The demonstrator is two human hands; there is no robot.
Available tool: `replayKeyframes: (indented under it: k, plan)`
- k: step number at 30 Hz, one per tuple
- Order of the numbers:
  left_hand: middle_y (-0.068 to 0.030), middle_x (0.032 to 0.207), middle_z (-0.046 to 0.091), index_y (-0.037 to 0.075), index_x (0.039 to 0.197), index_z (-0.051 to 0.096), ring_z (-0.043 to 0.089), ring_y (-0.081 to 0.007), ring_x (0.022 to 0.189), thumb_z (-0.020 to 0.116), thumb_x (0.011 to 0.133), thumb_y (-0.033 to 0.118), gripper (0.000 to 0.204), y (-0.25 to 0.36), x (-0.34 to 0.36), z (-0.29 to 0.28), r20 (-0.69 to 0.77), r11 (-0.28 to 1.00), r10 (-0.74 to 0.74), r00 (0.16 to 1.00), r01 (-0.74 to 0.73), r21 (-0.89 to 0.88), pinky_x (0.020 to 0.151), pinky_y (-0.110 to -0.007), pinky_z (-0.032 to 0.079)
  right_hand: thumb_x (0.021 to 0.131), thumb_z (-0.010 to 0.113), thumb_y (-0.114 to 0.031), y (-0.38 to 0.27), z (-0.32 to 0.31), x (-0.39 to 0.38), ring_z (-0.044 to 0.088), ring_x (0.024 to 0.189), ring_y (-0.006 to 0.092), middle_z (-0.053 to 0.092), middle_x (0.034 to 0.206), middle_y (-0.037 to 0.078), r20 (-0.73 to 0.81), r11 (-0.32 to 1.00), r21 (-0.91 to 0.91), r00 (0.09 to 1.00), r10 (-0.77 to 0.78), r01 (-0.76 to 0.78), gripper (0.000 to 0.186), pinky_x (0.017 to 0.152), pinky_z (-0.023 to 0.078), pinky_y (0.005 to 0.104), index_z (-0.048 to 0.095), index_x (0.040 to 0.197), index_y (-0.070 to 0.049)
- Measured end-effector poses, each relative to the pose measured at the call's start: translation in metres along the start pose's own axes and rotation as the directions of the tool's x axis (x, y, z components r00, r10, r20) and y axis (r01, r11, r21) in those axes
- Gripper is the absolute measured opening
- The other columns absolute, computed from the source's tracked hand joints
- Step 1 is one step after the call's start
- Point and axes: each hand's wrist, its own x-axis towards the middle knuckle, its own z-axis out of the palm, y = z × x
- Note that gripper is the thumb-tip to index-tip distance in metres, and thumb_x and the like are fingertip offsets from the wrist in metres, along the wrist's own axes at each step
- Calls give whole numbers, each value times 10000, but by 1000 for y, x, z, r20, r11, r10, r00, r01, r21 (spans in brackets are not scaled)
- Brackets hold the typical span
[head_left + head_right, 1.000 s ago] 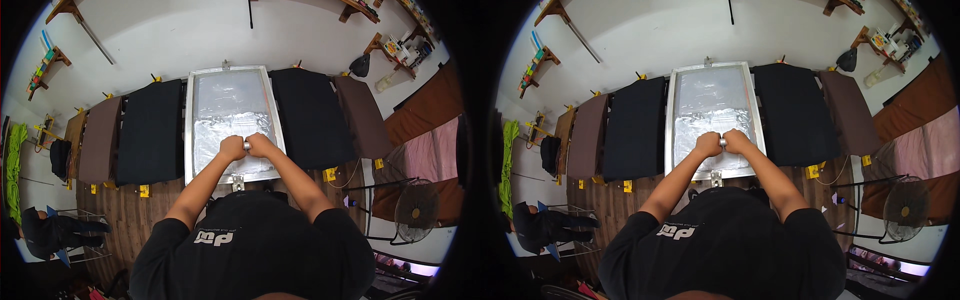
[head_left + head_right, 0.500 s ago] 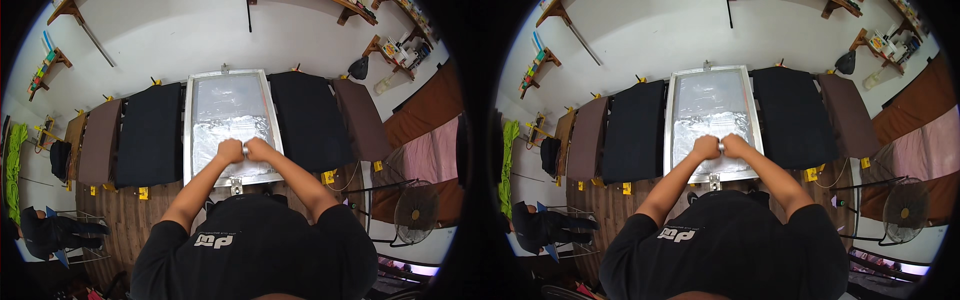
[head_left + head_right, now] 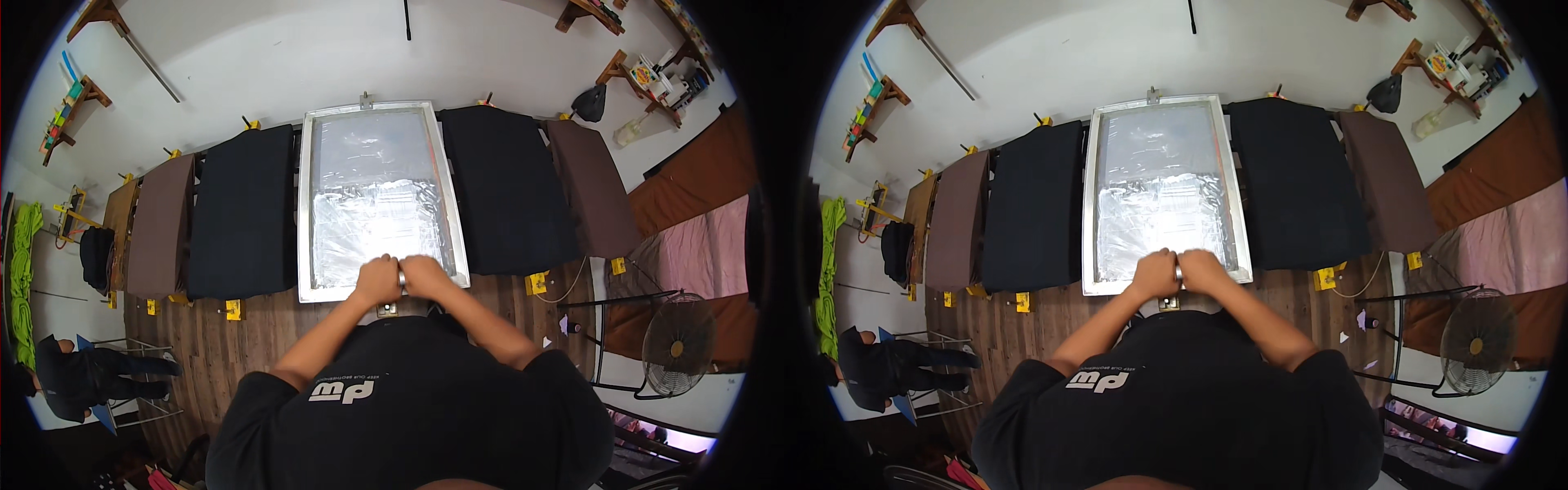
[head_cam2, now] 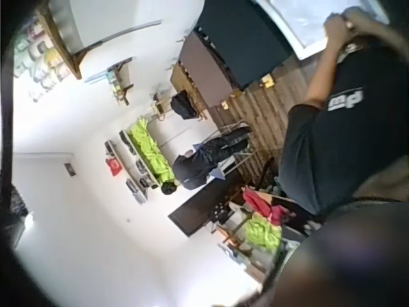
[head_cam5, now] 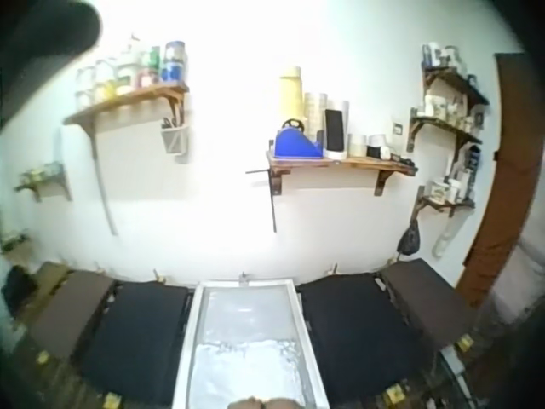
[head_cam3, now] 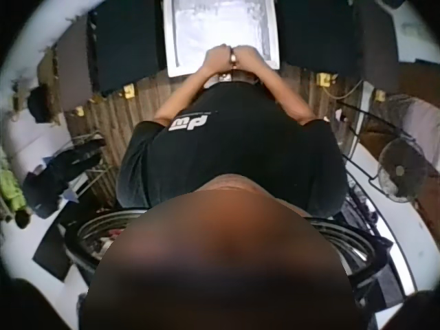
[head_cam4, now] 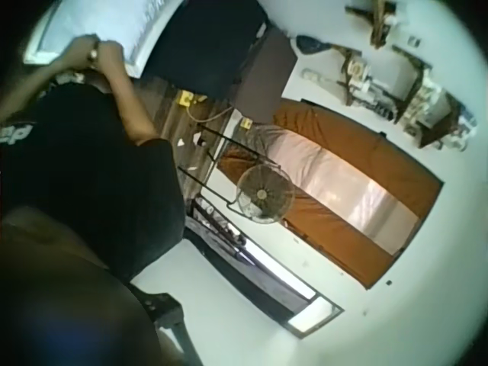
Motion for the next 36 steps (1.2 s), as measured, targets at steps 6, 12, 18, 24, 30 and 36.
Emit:
replayKeyframes:
  k: [6,12,18,24,30,36]
  plan:
    - [-195,1124,582,-14,1114,620,621,-372,1073,843,711,463,663,2,-29,-10,165,995,103,981,-100,-26,876,-464,549,689,797,-113,-15,16,-45,566,1205,369,611,1245,185,-28,998,67,999,-17,19,651,968,529,430,565,1278,37]
    - [-221,1084,657,-16,1129,665,644,-424,1012,685,937,441,496,-65,-51,-42,-321,972,-193,927,136,-191,863,-486,529,742,872,-331,7,-19,-72,433,1402,385,481,1487,222,-180,923,376,984,-6,75,840,1183,354,430,506,1420,1]
    - [-269,1129,635,-8,1043,657,649,-492,1014,410,1044,530,591,-157,-119,-18,-294,664,-733,613,740,-112,866,-563,526,967,665,-279,82,25,-112,601,1133,412,652,1212,210,-494,848,295,689,530,-441,371,992,463,482,625,1208,0]
    - [-347,1029,681,-56,954,736,651,-527,1001,252,1077,514,758,-164,-120,9,-138,646,-764,631,745,-169,896,-589,505,1075,358,-492,120,60,-95,658,953,496,702,973,291,-125,564,501,590,798,-657,638,876,505,569,709,939,22]
    - [-333,970,698,-57,918,747,661,-520,973,233,1083,500,776,-166,-123,1,-116,679,-734,669,720,-145,896,-583,502,1089,270,-488,109,51,-94,649,947,520,697,952,311,-222,687,230,650,727,-690,711,903,495,593,708,884,33]
    - [-326,982,699,-33,918,754,659,-519,977,243,1081,516,768,-153,-128,-30,-135,671,-741,658,721,-172,890,-577,504,1092,271,-483,88,26,-96,642,944,527,692,953,314,-243,685,261,641,728,-680,710,892,485,608,697,866,38]
